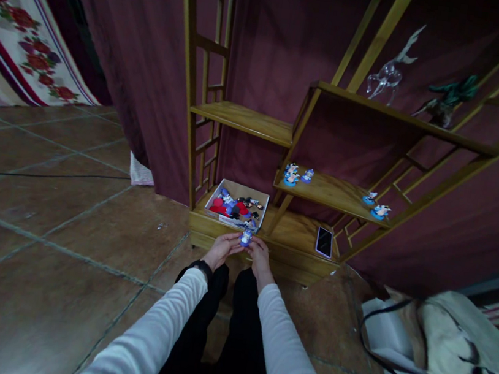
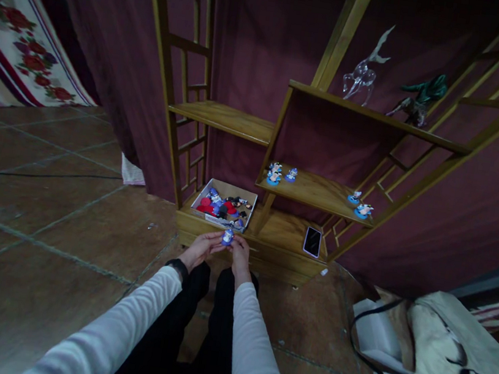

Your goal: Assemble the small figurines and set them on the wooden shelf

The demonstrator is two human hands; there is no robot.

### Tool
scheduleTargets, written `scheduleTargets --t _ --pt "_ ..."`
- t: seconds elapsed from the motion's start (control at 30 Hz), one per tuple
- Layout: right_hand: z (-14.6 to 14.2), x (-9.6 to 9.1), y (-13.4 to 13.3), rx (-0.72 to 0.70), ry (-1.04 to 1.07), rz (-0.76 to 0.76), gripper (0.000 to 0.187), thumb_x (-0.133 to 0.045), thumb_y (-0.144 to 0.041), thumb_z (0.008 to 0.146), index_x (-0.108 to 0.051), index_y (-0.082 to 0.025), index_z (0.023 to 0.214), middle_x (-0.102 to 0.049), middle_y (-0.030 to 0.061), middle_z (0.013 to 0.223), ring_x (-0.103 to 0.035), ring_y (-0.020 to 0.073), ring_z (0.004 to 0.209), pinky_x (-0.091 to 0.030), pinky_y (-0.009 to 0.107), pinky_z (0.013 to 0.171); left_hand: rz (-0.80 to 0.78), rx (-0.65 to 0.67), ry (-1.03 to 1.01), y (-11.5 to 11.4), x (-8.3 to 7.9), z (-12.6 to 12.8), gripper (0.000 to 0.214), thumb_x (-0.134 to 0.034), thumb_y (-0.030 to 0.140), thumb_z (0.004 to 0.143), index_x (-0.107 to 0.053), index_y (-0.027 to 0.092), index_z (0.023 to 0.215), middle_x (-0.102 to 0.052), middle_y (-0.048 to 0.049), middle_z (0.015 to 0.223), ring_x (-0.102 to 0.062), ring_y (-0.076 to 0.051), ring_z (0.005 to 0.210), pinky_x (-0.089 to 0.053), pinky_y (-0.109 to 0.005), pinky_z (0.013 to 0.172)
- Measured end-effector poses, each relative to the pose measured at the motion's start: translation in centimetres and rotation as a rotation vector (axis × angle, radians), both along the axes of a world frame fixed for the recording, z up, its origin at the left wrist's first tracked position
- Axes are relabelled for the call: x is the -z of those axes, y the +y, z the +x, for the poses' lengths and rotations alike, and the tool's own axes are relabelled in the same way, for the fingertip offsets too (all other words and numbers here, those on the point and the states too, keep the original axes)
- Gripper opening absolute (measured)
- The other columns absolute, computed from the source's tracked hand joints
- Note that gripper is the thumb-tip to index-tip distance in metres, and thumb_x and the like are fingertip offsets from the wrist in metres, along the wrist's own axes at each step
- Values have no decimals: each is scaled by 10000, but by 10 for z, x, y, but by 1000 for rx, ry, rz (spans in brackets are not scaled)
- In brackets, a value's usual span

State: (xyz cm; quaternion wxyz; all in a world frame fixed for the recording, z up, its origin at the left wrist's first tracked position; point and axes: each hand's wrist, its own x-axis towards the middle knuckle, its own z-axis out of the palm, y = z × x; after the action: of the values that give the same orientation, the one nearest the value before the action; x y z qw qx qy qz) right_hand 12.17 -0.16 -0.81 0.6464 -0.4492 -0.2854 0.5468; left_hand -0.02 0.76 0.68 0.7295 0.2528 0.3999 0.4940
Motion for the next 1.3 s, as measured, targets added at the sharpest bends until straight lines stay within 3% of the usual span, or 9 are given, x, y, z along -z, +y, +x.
scheduleTargets --t 0.5,0.7,1.3 --pt "-3 -3 -1 -56 -240 75 349 -682 -287 574 -646 -202 910 -682 8 870 -593 168 822 -449 302 799 52 -87 -22 1 9 0 310 -744 139 645 -655 106 940 -705 -114 854 -668 -165 713 -533 -313 730" --pt "-1 6 2 4 -364 90 295 -671 -286 582 -650 -194 862 -676 8 854 -587 167 814 -436 307 815 44 -82 -10 0 10 0 304 -777 128 590 -672 98 874 -708 -109 803 -664 -176 706 -528 -325 730" --pt "-2 12 6 24 -421 57 252 -665 -284 589 -654 -170 814 -686 14 776 -587 165 717 -448 296 743 71 -95 29 1 17 2 292 -772 130 583 -684 89 859 -713 -113 792 -666 -185 708 -534 -319 717"
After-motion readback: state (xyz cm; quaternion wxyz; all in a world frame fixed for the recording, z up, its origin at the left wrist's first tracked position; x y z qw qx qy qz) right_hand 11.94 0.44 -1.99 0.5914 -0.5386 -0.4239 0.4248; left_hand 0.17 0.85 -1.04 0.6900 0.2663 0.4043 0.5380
